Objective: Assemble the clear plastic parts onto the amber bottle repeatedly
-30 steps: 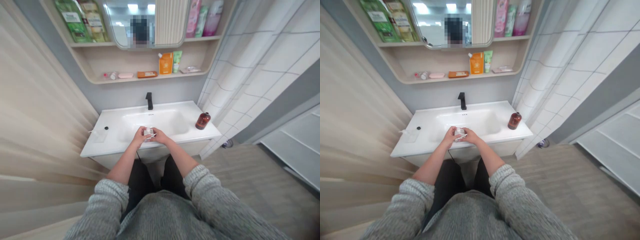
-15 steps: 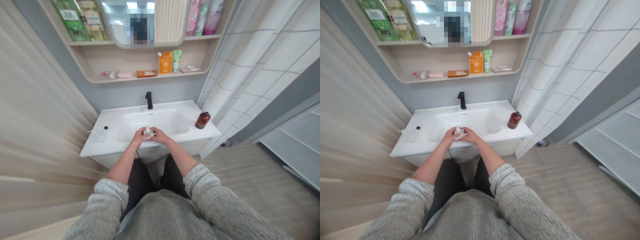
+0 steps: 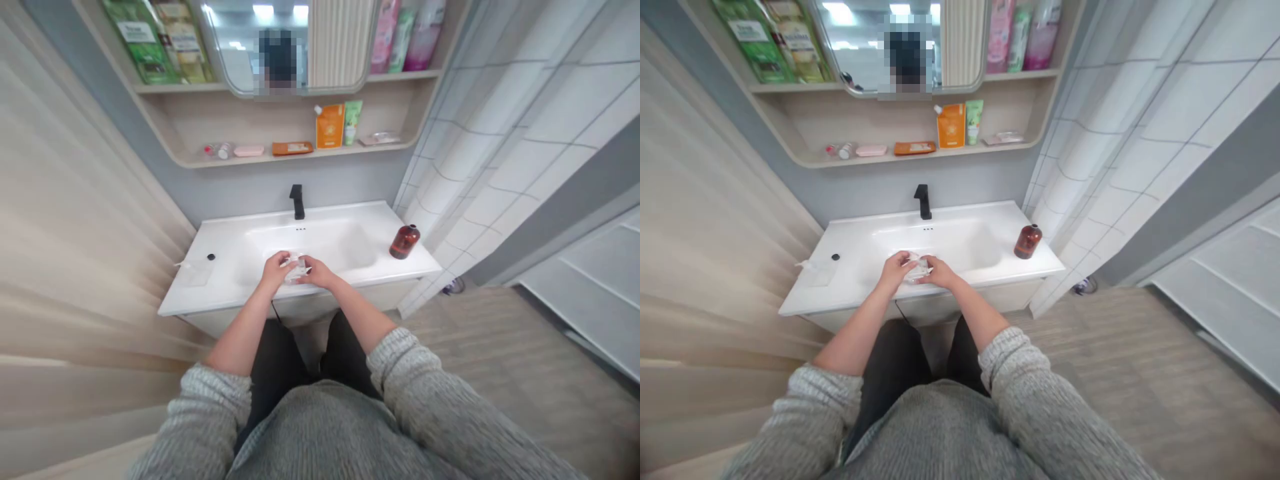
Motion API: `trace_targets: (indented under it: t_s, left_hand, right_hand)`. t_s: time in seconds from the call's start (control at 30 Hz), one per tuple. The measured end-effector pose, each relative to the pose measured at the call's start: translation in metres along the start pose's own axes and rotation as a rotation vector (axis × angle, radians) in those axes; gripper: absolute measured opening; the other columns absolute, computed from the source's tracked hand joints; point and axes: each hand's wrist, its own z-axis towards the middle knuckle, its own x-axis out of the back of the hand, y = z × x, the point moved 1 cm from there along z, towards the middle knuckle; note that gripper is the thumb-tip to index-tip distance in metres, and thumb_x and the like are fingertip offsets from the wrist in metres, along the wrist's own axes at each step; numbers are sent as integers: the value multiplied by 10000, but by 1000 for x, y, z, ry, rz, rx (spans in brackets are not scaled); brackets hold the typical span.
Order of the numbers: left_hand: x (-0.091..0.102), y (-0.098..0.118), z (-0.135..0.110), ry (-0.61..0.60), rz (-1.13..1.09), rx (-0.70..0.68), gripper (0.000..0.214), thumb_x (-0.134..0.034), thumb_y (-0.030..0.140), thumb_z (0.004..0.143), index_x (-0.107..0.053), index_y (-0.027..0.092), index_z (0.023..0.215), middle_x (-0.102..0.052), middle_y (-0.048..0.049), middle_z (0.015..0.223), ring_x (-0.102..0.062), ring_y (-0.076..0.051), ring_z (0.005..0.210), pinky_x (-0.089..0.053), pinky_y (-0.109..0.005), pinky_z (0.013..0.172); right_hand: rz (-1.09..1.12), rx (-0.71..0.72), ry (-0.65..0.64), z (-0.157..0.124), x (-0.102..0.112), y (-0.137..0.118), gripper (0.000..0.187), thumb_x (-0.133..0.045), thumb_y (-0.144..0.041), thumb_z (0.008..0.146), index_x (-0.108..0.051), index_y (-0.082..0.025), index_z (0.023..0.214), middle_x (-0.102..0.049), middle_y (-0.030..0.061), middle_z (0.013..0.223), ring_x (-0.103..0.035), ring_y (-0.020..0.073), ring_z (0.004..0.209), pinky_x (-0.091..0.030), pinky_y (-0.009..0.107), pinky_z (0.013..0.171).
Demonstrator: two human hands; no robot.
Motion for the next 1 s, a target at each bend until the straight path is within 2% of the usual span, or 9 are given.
trace_targets:
  t_s: [0.1,0.2,0.3,0.37,0.47,0.53,0.7,1.0]
  left_hand:
    - [5,16,7,14,33,-15,446,-940,468,694,-742,213,1002,-780,-66,997,-728,-258,951,-558,-420,969]
    - [10,33,10,15,100,-27,553,-945,403,684,-696,232,1147,-790,-44,946,-740,-247,914,-555,-392,921]
    - [18,52,9,-3,257,-88,626,-926,354,728,-682,261,1297,-788,-19,933,-737,-239,886,-554,-380,922]
    - [24,67,9,-65,409,-148,533,-897,345,777,-745,267,1282,-788,-27,940,-725,-245,863,-558,-384,933]
    - [30,86,11,-194,623,-225,307,-852,332,828,-846,251,1123,-805,-58,934,-714,-271,841,-567,-396,949]
    - [30,96,14,-251,705,-255,275,-824,320,854,-869,245,1114,-821,-70,951,-725,-286,856,-574,-401,959]
    - [25,106,19,-259,730,-244,314,-819,269,856,-885,247,1162,-822,-72,935,-751,-305,882,-579,-416,978]
    - [22,107,16,-214,703,-234,337,-892,317,810,-892,254,1142,-827,-74,936,-744,-316,895,-562,-411,993]
  right_hand:
    - [11,-10,20,0,-1,2,812,-1010,-485,617,-708,-247,1331,-747,30,1163,-669,236,1013,-546,360,914]
    - [22,-27,33,-1,-1,1,810,-1022,-470,600,-719,-256,1321,-744,18,1129,-669,236,1011,-548,353,912]
    - [19,-11,17,-1,0,0,785,-1022,-486,607,-727,-256,1297,-741,13,1127,-669,235,1017,-548,351,916]
    - [16,1,15,-1,0,0,785,-1019,-492,608,-725,-255,1297,-739,15,1144,-668,234,1018,-547,353,921]
    - [14,-14,25,-1,0,0,802,-1019,-476,598,-717,-257,1308,-736,14,1138,-666,232,1006,-549,355,919]
    - [17,-26,25,-1,0,0,803,-1021,-469,593,-716,-258,1305,-734,10,1121,-667,231,1004,-550,354,919]
    - [29,-25,31,-1,-1,0,794,-1030,-446,581,-723,-270,1292,-738,-2,1090,-670,227,980,-554,357,918]
    - [22,-22,31,0,-2,2,807,-1037,-437,584,-724,-262,1307,-747,10,1116,-676,229,986,-553,349,902]
